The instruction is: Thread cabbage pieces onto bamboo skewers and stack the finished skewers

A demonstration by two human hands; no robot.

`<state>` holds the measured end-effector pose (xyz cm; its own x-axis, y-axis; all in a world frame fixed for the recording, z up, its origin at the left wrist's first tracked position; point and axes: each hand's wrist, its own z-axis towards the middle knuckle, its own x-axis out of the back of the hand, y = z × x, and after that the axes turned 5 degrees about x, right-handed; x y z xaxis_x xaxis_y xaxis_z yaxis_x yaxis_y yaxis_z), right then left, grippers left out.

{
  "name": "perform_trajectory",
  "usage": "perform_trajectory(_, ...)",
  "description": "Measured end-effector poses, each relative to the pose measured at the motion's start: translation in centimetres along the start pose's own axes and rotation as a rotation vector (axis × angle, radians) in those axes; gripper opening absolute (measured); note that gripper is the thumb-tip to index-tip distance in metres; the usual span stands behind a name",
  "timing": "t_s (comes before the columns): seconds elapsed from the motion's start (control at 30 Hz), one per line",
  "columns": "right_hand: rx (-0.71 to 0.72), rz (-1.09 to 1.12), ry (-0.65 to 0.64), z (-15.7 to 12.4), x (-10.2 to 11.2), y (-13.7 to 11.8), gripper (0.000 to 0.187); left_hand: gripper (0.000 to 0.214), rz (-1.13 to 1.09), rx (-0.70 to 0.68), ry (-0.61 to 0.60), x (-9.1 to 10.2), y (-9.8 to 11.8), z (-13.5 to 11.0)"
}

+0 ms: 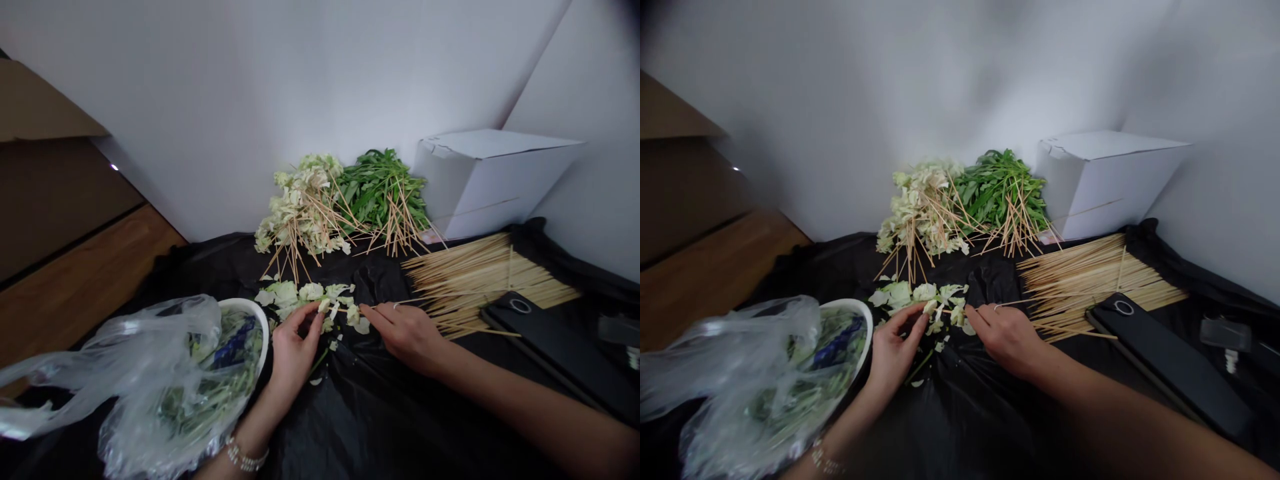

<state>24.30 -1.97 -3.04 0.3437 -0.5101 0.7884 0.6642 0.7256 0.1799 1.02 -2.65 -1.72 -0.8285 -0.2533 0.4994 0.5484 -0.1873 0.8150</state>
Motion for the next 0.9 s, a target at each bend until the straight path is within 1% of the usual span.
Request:
perform_trajectory(0.13,-0.008,0.010,0.003,0.00,0.04,0.04,0.038,0.022,-0.132,0.072,-0.021,-0.42,-0.18,-0.18)
perform_trajectory(0.27,-0.008,0.019,-0.005,-0.01,0.07,0.07,0.037,0.022,-0.294,0.170,-0.006,-0.61,-0.09,-0.10)
perform_trajectory(0.37,-0.013,0.013,-0.007,-0.02,0.10,0.09,0.037,0.021,-0.341,0.179,-0.022,-0.59,0.01,0.00)
perform_trajectory(0.47,-0.009,0.002,-0.003,-0.04,0.12,0.07,0.038,0.020,-0.308,0.133,-0.020,-0.55,-0.07,-0.05)
perform_trajectory(0.67,-0.001,0.006,0.009,-0.13,0.16,-0.06,0.038,0.018,-0.128,0.033,-0.025,-0.36,-0.47,-0.43)
perform_trajectory(0.83,-0.010,0.059,-0.053,-0.14,0.39,-0.20,0.043,0.015,-0.068,-0.014,-0.053,-0.21,-0.44,-0.65)
perform_trajectory(0.9,-0.011,0.065,-0.078,-0.12,0.40,-0.25,0.042,0.015,-0.058,-0.027,-0.051,-0.18,-0.38,-0.67)
